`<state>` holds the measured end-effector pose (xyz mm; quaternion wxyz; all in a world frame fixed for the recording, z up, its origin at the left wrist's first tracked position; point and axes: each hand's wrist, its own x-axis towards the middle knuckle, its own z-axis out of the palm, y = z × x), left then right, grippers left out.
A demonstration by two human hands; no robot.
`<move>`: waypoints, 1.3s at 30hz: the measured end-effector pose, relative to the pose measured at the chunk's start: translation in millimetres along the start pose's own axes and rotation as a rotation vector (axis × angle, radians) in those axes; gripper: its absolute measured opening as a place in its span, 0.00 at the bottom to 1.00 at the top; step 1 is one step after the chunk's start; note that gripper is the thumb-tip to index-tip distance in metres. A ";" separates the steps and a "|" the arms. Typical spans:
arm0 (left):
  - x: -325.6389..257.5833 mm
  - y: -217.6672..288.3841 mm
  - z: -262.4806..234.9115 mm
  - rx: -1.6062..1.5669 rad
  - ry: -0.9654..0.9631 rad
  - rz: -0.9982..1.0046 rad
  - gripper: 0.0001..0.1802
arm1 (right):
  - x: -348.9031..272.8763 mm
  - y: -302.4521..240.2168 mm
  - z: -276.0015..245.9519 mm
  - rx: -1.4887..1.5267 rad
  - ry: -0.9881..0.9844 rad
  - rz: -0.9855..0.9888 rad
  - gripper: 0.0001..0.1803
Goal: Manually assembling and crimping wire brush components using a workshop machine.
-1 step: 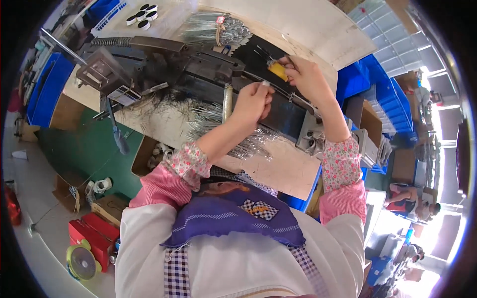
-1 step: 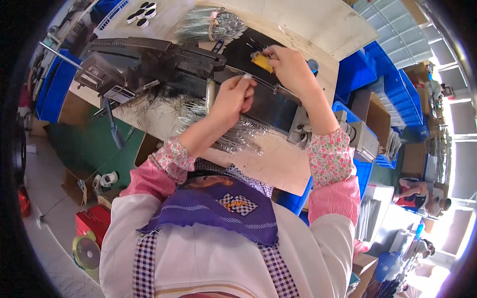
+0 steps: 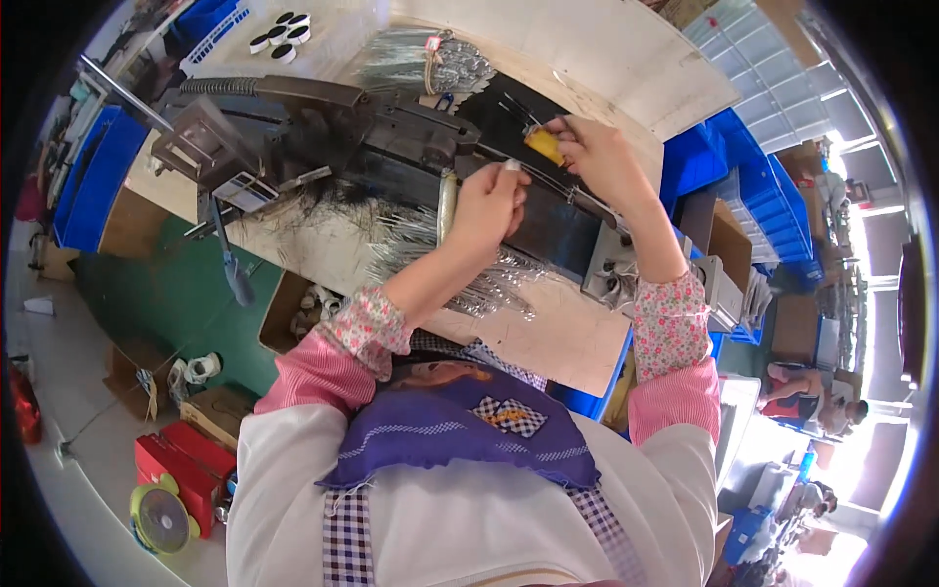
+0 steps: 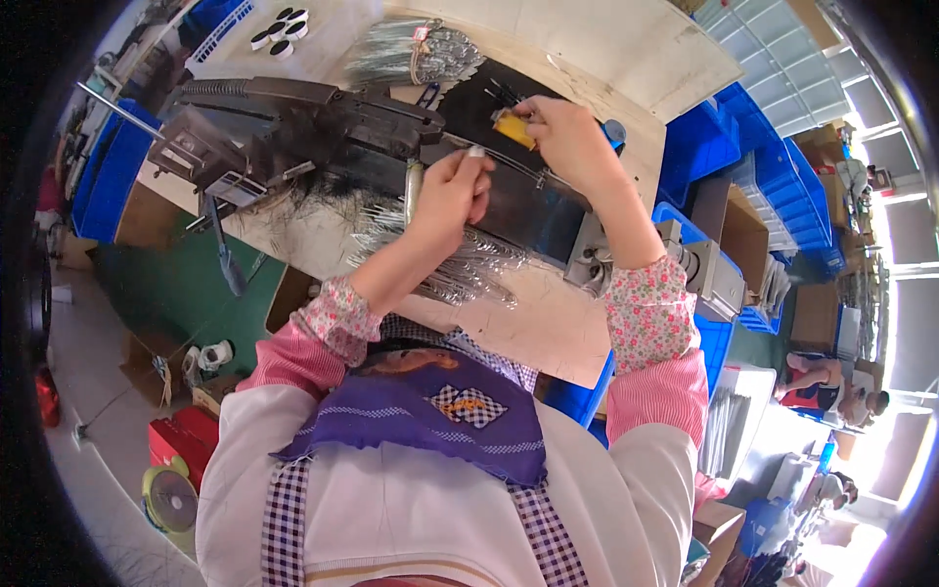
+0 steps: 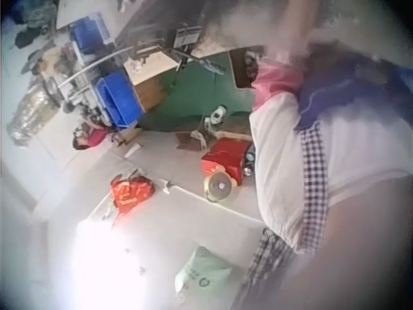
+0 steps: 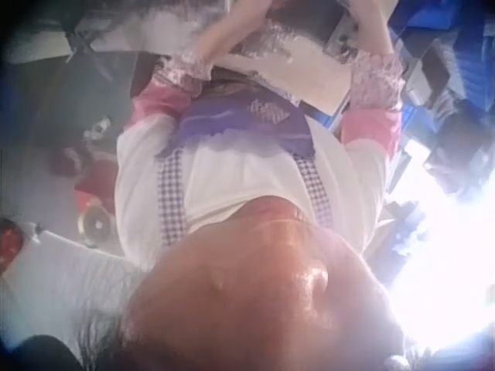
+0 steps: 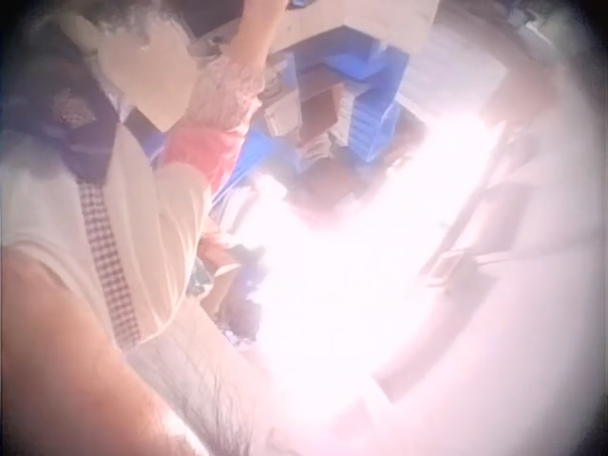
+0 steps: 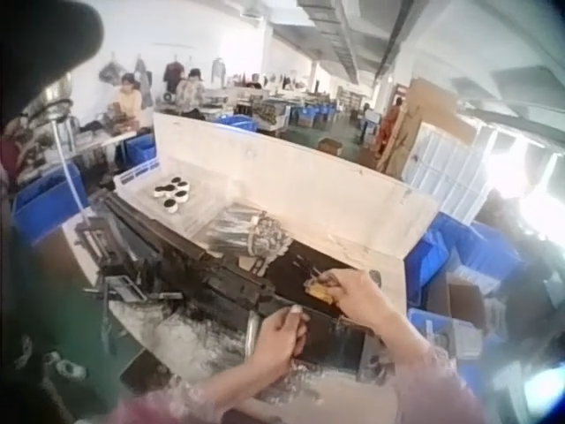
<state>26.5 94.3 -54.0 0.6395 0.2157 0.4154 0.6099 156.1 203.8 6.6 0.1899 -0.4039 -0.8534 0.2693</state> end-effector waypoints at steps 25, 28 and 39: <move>-5.6 28.2 -9.4 -0.581 -0.178 -0.135 0.49 | -10.0 0.8 -8.1 -0.524 0.120 -0.426 0.21; -5.6 26.9 -11.1 -0.664 -0.175 -0.158 0.46 | -37.0 -30.1 9.0 -0.467 0.157 -0.371 0.24; -19.3 15.8 -13.4 -0.603 -0.131 -0.002 0.38 | -19.2 -29.6 16.7 -0.026 0.150 -0.155 0.07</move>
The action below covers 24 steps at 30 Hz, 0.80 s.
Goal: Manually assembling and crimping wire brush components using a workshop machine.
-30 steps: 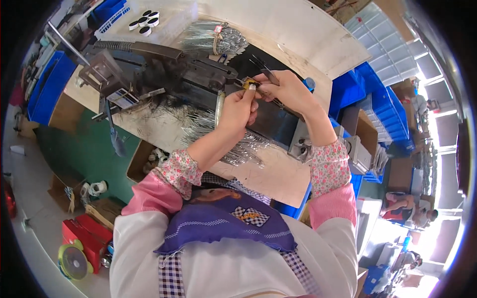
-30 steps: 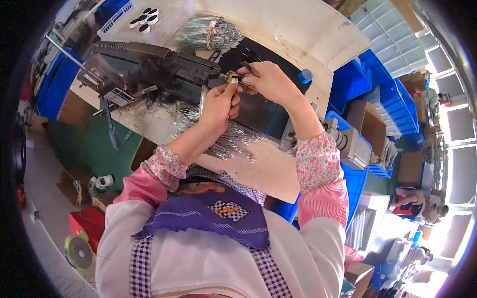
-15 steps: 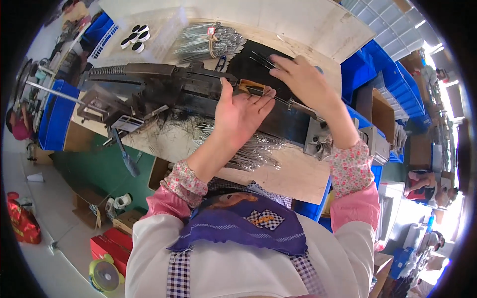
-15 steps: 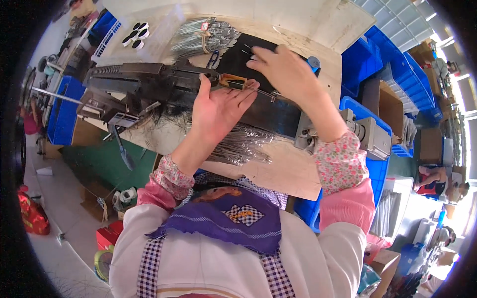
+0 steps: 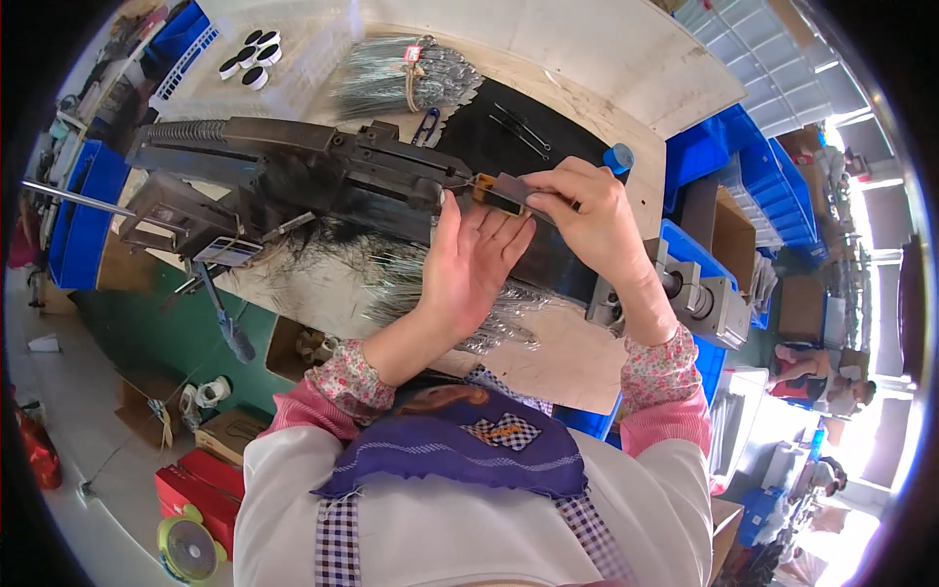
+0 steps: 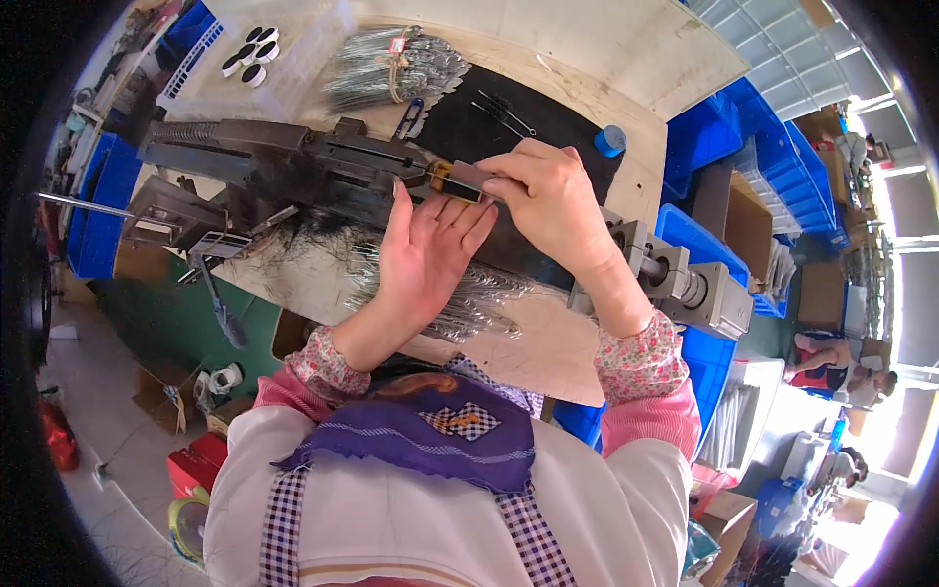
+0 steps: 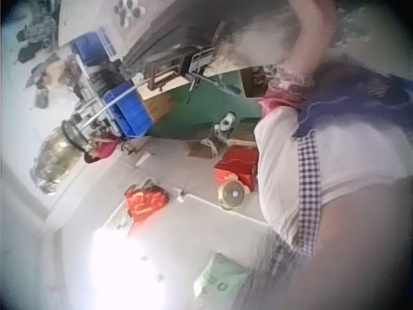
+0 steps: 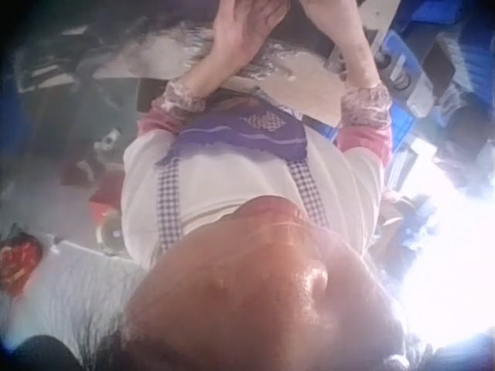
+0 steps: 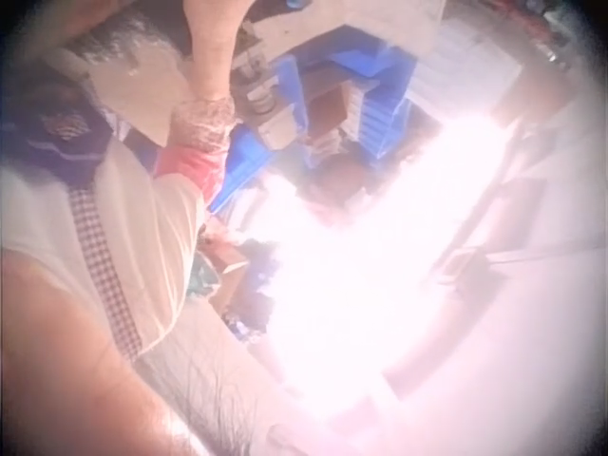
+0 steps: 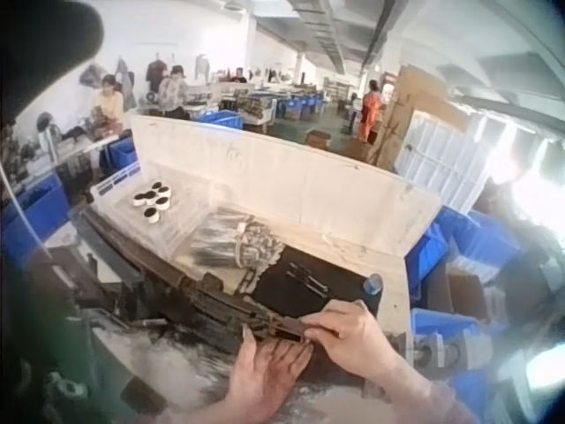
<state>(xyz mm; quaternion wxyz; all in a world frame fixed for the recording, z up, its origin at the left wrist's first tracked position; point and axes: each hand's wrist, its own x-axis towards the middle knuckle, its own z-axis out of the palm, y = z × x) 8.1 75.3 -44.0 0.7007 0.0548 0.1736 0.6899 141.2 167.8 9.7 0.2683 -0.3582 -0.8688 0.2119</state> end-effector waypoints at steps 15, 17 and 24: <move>4.6 13.3 -0.2 0.076 -0.093 -0.062 0.37 | -1.8 -2.1 -5.5 -0.173 0.033 -0.220 0.05; 4.0 14.0 4.2 0.079 -0.083 -0.072 0.38 | -1.3 -2.5 -6.5 -0.204 0.037 -0.241 0.06; 11.1 18.4 -14.1 -0.086 -0.253 -0.119 0.39 | -4.4 -22.4 5.6 -0.246 0.153 -0.454 0.09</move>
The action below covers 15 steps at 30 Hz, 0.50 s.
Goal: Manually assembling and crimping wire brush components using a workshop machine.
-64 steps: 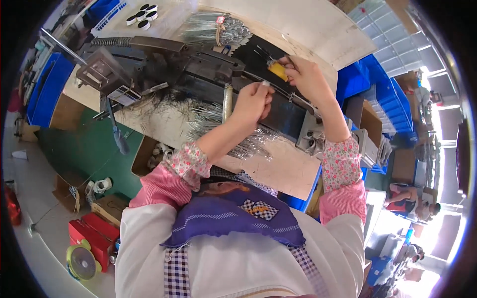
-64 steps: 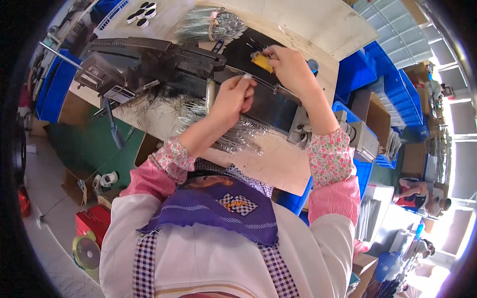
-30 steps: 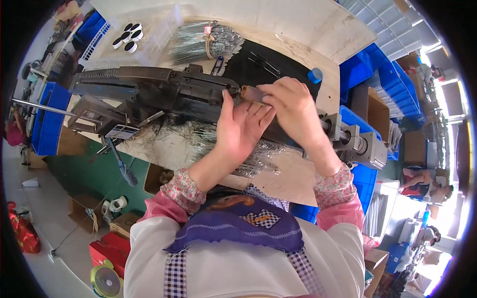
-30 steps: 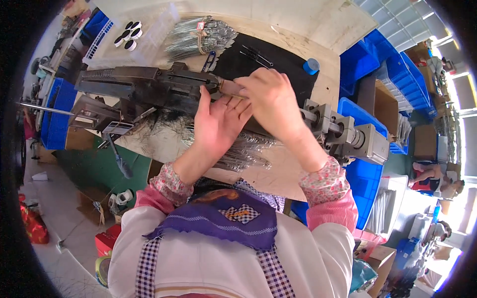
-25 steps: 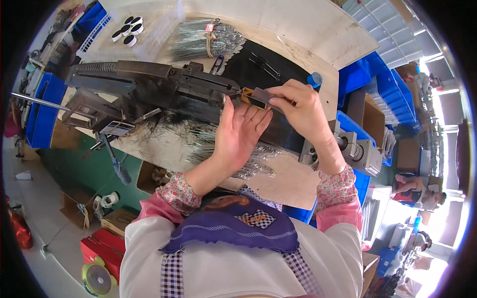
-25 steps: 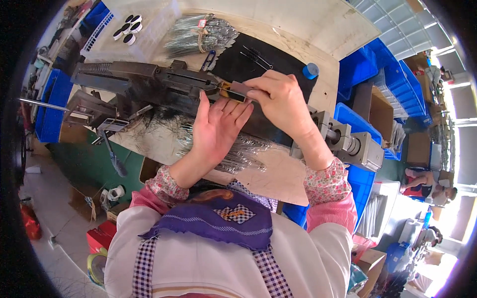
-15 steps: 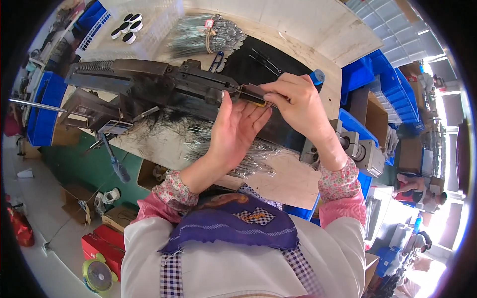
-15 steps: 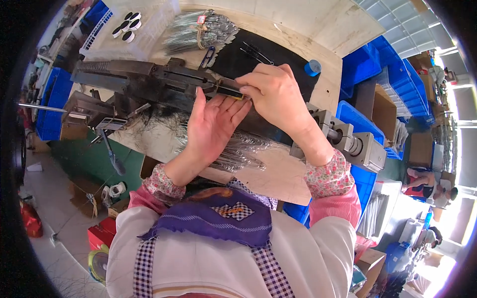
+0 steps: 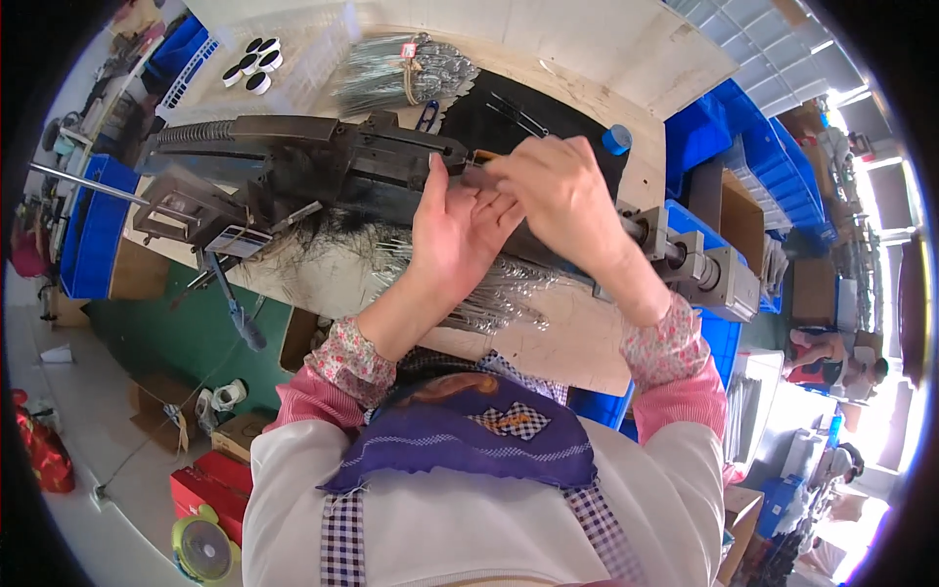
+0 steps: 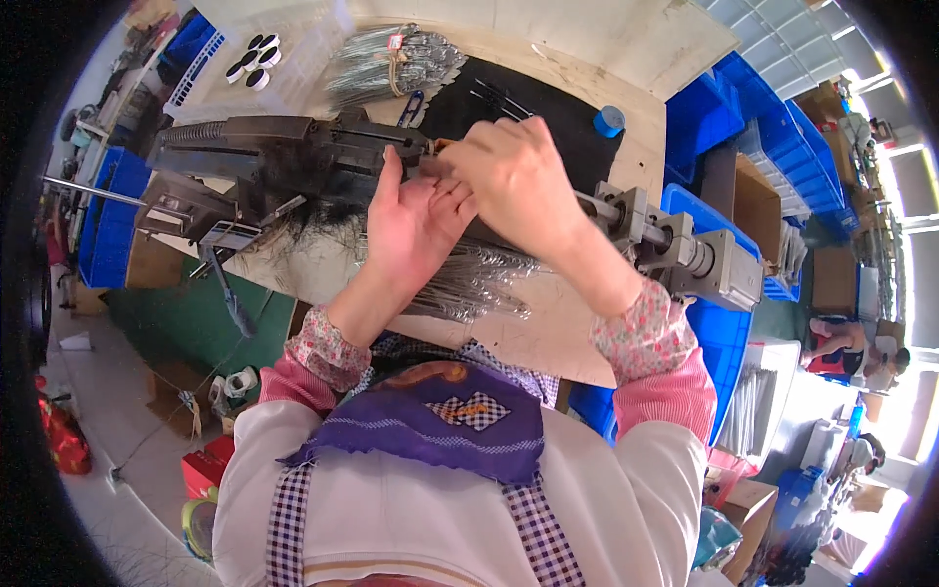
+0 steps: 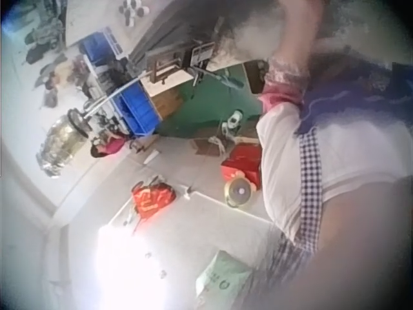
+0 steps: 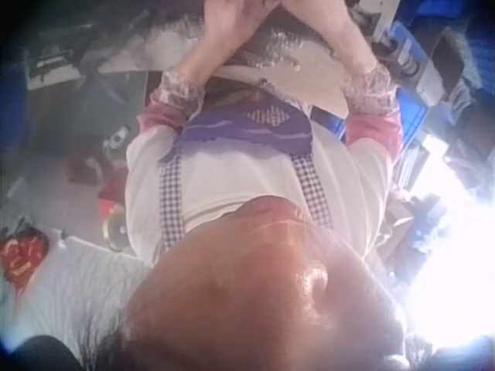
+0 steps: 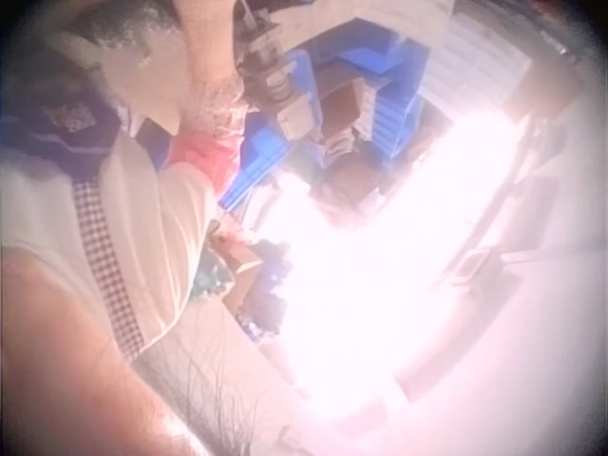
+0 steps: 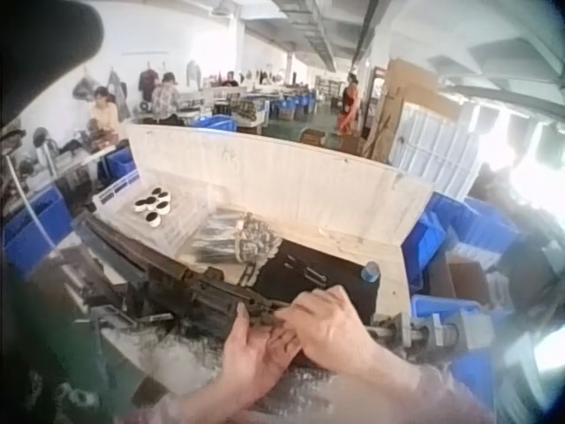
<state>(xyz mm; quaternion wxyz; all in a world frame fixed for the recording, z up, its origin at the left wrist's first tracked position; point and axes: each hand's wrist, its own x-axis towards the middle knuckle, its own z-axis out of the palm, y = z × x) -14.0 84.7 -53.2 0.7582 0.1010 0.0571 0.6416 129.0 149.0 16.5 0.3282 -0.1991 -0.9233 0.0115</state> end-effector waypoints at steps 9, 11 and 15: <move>-11.3 0.3 19.5 0.161 0.215 0.085 0.36 | 1.0 -20.2 -8.3 -0.180 -0.200 0.246 0.17; -13.2 2.9 18.2 0.156 0.205 0.079 0.35 | 2.2 -25.9 -6.2 -0.201 -0.221 0.217 0.16; -6.6 6.2 32.0 0.147 0.283 0.023 0.36 | 4.3 -27.3 -2.1 -0.241 -0.274 0.168 0.13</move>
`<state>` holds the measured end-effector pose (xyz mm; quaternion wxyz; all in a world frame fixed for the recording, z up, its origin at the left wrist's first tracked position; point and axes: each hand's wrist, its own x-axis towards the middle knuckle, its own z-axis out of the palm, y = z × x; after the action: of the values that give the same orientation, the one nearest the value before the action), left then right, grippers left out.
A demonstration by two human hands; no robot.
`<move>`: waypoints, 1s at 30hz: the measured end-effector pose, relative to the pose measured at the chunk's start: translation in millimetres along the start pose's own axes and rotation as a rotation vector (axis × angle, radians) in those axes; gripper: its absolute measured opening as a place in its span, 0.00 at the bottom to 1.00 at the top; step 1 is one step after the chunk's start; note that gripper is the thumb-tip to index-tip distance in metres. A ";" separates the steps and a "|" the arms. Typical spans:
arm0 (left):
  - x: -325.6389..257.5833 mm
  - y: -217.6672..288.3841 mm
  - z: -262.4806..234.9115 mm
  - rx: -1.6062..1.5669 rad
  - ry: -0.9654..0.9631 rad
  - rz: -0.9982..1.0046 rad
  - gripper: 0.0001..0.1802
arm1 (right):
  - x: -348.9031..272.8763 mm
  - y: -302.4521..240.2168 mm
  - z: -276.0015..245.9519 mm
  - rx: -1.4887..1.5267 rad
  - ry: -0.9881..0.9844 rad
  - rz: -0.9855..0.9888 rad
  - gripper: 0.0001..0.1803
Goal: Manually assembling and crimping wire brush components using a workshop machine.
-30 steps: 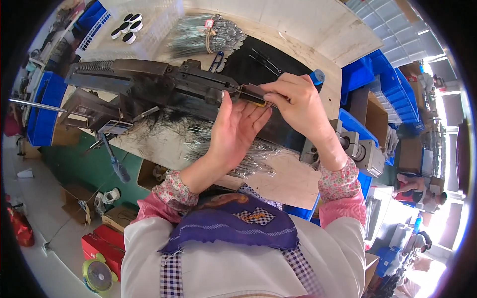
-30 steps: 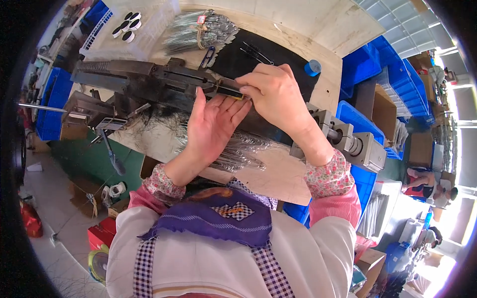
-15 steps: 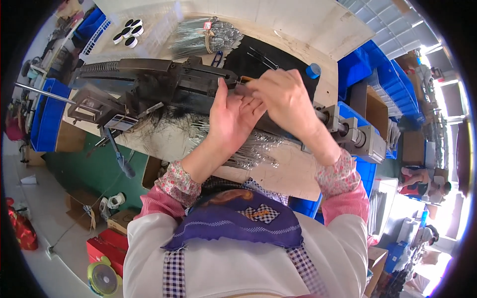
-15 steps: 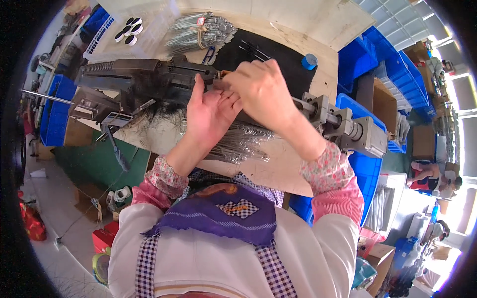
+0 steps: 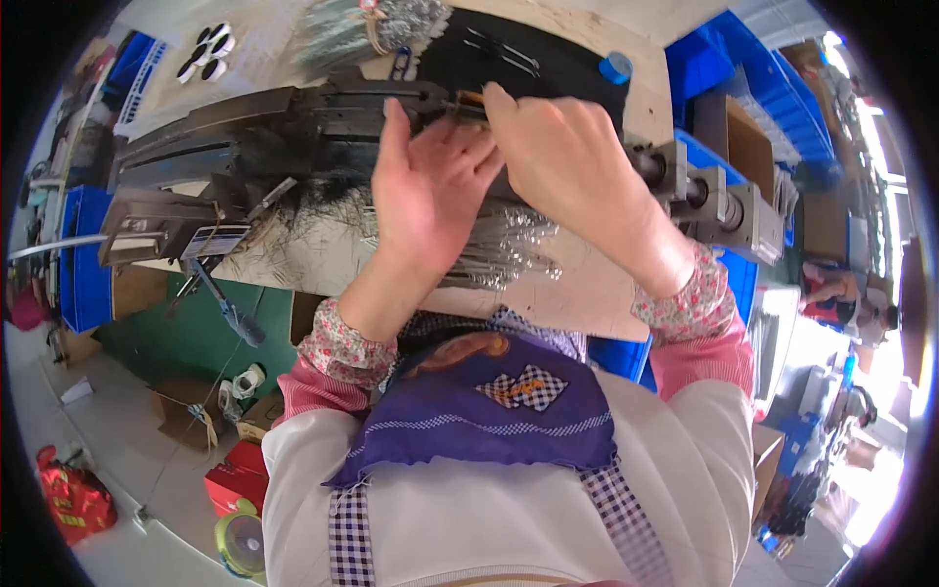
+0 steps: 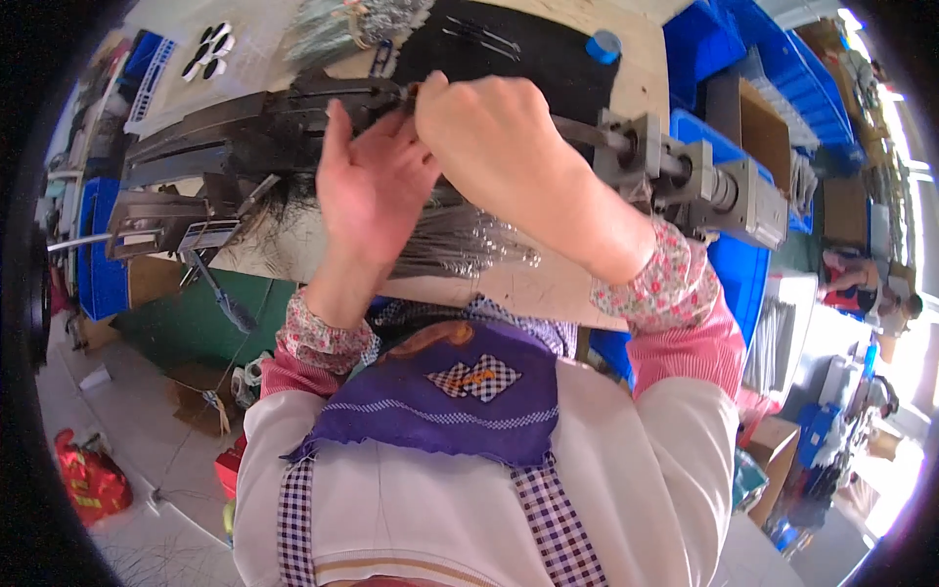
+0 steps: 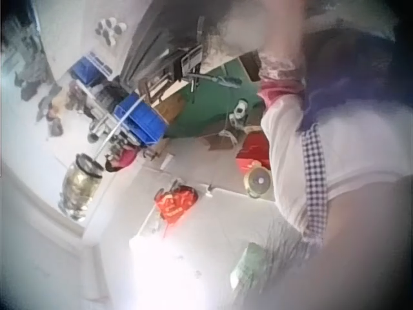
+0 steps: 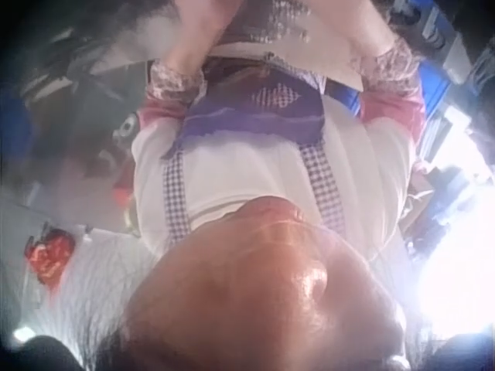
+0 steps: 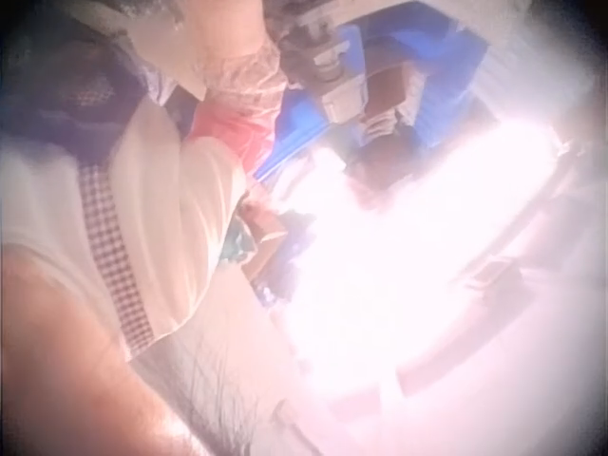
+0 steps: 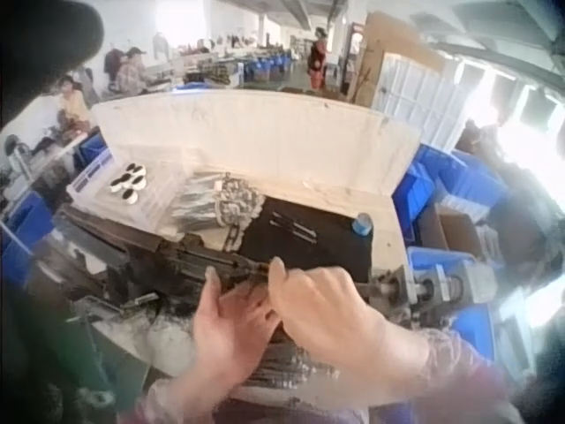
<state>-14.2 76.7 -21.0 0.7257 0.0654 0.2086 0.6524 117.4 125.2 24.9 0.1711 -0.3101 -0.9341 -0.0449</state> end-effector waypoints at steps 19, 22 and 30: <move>-90.0 -8.4 -36.2 0.275 -0.280 -0.116 0.24 | -196.2 12.0 75.2 0.525 -0.332 0.300 0.10; -119.6 40.6 -96.4 2.343 0.346 1.096 0.43 | -203.9 19.9 73.7 0.686 -0.306 0.362 0.10; -247.7 193.8 -232.4 2.116 1.778 0.333 0.42 | -224.8 23.6 70.0 0.828 -0.100 0.594 0.08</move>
<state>-298.0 -178.6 -106.2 -0.1279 0.1689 0.9735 0.0863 279.4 30.7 -119.4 0.2401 -0.4701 -0.7521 0.3945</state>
